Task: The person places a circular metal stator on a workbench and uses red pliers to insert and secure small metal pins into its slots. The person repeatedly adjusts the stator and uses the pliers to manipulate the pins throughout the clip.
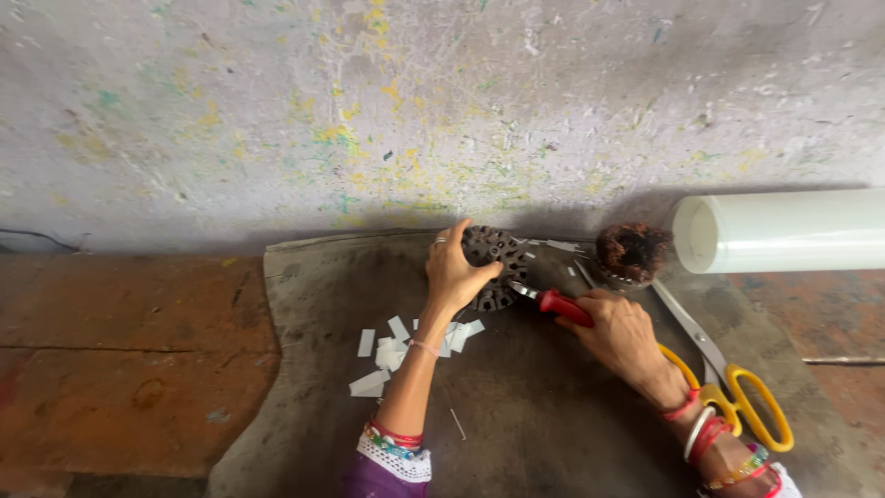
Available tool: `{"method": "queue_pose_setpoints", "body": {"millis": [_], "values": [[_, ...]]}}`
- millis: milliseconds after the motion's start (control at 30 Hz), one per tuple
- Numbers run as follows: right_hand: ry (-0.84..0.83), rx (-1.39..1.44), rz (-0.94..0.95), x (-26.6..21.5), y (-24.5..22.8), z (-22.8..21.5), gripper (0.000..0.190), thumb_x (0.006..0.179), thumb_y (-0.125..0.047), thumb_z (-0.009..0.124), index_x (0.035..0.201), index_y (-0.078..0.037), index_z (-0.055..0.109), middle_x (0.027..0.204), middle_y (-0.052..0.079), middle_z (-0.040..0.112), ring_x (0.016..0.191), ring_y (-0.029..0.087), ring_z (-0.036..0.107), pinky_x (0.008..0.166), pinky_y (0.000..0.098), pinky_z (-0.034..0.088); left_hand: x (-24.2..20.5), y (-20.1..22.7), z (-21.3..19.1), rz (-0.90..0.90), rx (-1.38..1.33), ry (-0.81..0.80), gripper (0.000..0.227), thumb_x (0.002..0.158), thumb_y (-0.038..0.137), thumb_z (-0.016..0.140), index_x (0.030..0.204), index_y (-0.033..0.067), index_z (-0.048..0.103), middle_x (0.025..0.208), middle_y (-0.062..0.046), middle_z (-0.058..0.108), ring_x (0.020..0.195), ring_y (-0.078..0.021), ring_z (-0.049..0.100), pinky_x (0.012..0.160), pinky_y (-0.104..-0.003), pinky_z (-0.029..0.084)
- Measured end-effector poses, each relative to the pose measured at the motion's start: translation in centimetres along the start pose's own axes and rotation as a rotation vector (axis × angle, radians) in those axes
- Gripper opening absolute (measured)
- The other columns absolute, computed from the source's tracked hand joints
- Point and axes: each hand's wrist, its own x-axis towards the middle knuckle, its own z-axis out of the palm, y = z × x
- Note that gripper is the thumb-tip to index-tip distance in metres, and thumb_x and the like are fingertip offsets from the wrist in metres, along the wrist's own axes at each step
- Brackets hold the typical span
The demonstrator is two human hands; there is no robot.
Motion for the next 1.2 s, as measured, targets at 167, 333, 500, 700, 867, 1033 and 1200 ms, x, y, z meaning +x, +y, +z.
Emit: {"method": "queue_pose_setpoints", "body": {"millis": [167, 333, 500, 700, 867, 1033, 1200], "values": [[-0.075, -0.019, 0.084, -0.7, 1.0, -0.6, 0.026, 0.080, -0.040, 0.079, 0.091, -0.016, 0.079, 0.073, 0.011, 0.072, 0.066, 0.036, 0.070, 0.061, 0.0475, 0.054, -0.7, -0.9, 0.6, -0.012, 0.156, -0.125, 0.110, 0.058, 0.033, 0.089, 0.153, 0.0169, 0.035, 0.153, -0.026, 0.036, 0.147, -0.0428, 0.025, 0.110, -0.067, 0.023], [-0.008, 0.124, 0.187, 0.2, 1.5, -2.1, 0.023, 0.084, -0.034, 0.076, 0.095, -0.014, 0.079, 0.066, 0.015, 0.070, 0.060, 0.034, 0.069, 0.057, 0.0446, 0.052, -0.4, -0.5, 0.0, -0.015, 0.192, -0.176, 0.112, 0.061, 0.038, 0.090, 0.155, 0.0169, 0.033, 0.157, -0.031, 0.028, 0.151, -0.0457, 0.016, 0.110, -0.075, 0.016], [0.041, 0.148, 0.085, 0.2, 1.4, -2.2, 0.023, 0.082, -0.031, 0.080, 0.091, -0.010, 0.078, 0.069, 0.015, 0.069, 0.063, 0.035, 0.069, 0.058, 0.0452, 0.051, -1.0, 0.9, 0.4, -0.044, 0.215, -0.142, 0.116, 0.067, 0.056, 0.092, 0.154, 0.0107, 0.031, 0.159, -0.032, 0.020, 0.151, -0.0505, 0.009, 0.110, -0.081, 0.005], [-0.215, 0.134, -0.136, 0.0, 1.0, -2.8, 0.017, 0.079, -0.020, 0.075, 0.090, -0.007, 0.077, 0.098, 0.003, 0.074, 0.076, 0.029, 0.072, 0.067, 0.0421, 0.054, -1.6, 1.7, 0.4, -0.061, 0.298, -0.150, 0.127, 0.057, 0.047, 0.095, 0.157, 0.0076, 0.027, 0.161, -0.034, 0.018, 0.151, -0.0509, 0.012, 0.109, -0.078, 0.015], [-0.293, 0.159, -0.274, 0.4, 0.1, -3.8, 0.041, 0.072, -0.036, 0.083, 0.095, -0.004, 0.073, 0.104, 0.007, 0.071, 0.076, 0.030, 0.071, 0.065, 0.0416, 0.053, -1.3, 0.9, 0.3, 0.015, 0.196, -0.140, 0.122, 0.057, 0.042, 0.097, 0.155, 0.0068, 0.034, 0.158, -0.034, 0.025, 0.150, -0.0480, 0.017, 0.116, -0.069, 0.019], [-0.551, 0.104, 0.018, 0.9, -1.1, -5.1, 0.058, 0.073, -0.056, 0.081, 0.107, -0.010, 0.072, 0.079, 0.009, 0.074, 0.070, 0.026, 0.071, 0.068, 0.0402, 0.054, -0.5, -0.1, 0.1, 0.006, 0.089, -0.169, 0.118, 0.055, 0.037, 0.097, 0.153, 0.0091, 0.038, 0.158, -0.033, 0.027, 0.149, -0.0473, 0.021, 0.115, -0.065, 0.025], [-0.561, 0.185, -0.032, 0.6, -1.8, -5.5, 0.080, 0.056, -0.060, 0.090, 0.118, -0.014, 0.070, 0.086, 0.007, 0.074, 0.075, 0.026, 0.071, 0.070, 0.0422, 0.055, -0.3, -0.9, 0.1, 0.022, 0.135, -0.163, 0.105, 0.069, 0.042, 0.092, 0.155, 0.0114, 0.041, 0.159, -0.031, 0.029, 0.150, -0.0458, 0.020, 0.111, -0.068, 0.024]]}}
